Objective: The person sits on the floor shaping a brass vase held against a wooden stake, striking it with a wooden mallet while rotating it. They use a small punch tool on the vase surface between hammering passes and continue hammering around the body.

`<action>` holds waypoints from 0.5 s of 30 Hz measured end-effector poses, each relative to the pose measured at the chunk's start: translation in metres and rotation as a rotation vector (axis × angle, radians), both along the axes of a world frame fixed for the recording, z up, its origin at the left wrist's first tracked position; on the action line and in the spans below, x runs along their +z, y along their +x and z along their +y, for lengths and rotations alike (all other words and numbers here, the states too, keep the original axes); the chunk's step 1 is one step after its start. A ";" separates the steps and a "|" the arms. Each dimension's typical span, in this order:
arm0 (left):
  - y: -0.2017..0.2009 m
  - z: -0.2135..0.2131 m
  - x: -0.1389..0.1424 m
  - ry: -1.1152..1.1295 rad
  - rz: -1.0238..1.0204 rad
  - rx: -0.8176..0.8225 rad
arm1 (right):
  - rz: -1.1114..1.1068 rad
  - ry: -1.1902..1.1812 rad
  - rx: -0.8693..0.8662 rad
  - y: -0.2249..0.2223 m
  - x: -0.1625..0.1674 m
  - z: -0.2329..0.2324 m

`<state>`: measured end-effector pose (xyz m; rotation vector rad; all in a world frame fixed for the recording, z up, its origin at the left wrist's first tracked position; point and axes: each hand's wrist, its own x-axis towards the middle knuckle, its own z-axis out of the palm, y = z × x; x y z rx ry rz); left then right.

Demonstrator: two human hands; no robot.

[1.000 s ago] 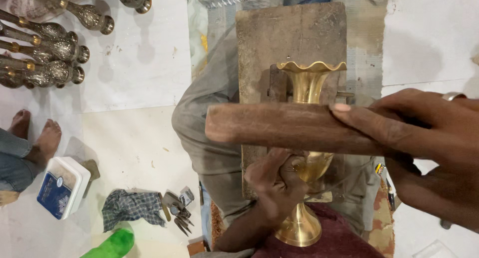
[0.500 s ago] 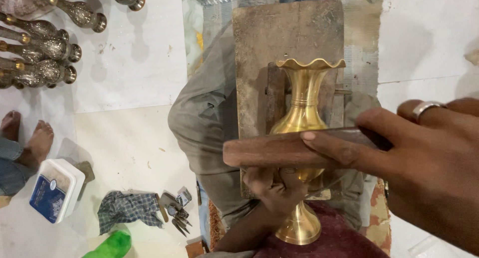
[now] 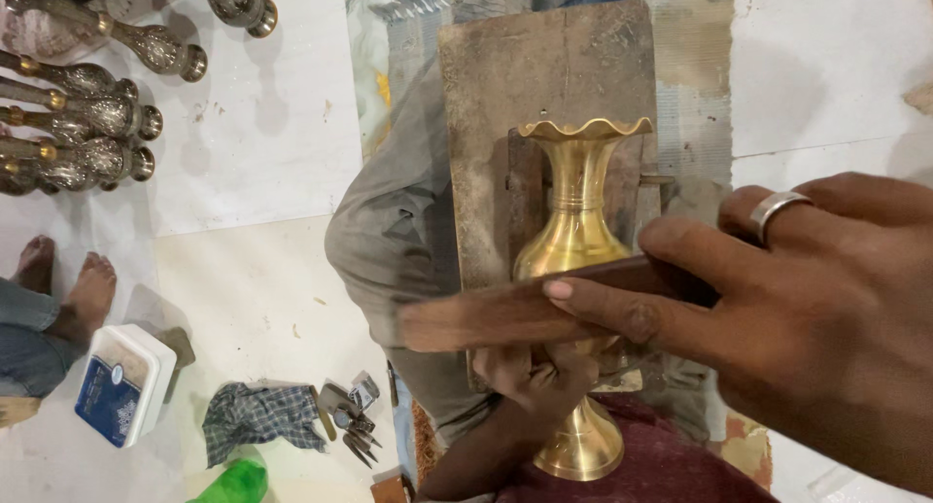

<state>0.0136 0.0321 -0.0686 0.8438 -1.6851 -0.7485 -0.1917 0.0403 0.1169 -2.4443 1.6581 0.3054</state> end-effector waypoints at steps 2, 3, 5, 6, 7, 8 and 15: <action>-0.001 0.001 -0.002 -0.006 0.002 -0.010 | -0.046 -0.031 -0.048 0.000 0.000 -0.002; 0.000 0.002 -0.002 -0.004 0.002 -0.010 | -0.048 -0.005 -0.050 0.001 0.001 -0.002; 0.000 0.002 -0.001 -0.002 -0.004 -0.016 | -0.042 0.093 -0.024 0.000 0.001 -0.003; 0.001 0.001 0.000 -0.001 -0.007 -0.021 | -0.077 0.088 -0.035 -0.002 0.001 -0.004; 0.001 0.001 0.001 -0.001 -0.007 -0.026 | -0.185 -0.026 -0.089 -0.001 0.002 -0.002; 0.002 0.000 0.001 -0.001 -0.011 -0.026 | -0.208 -0.035 -0.109 -0.003 0.001 -0.002; 0.011 -0.004 0.001 0.052 -0.029 -0.032 | -0.313 -0.062 -0.248 -0.013 -0.018 0.021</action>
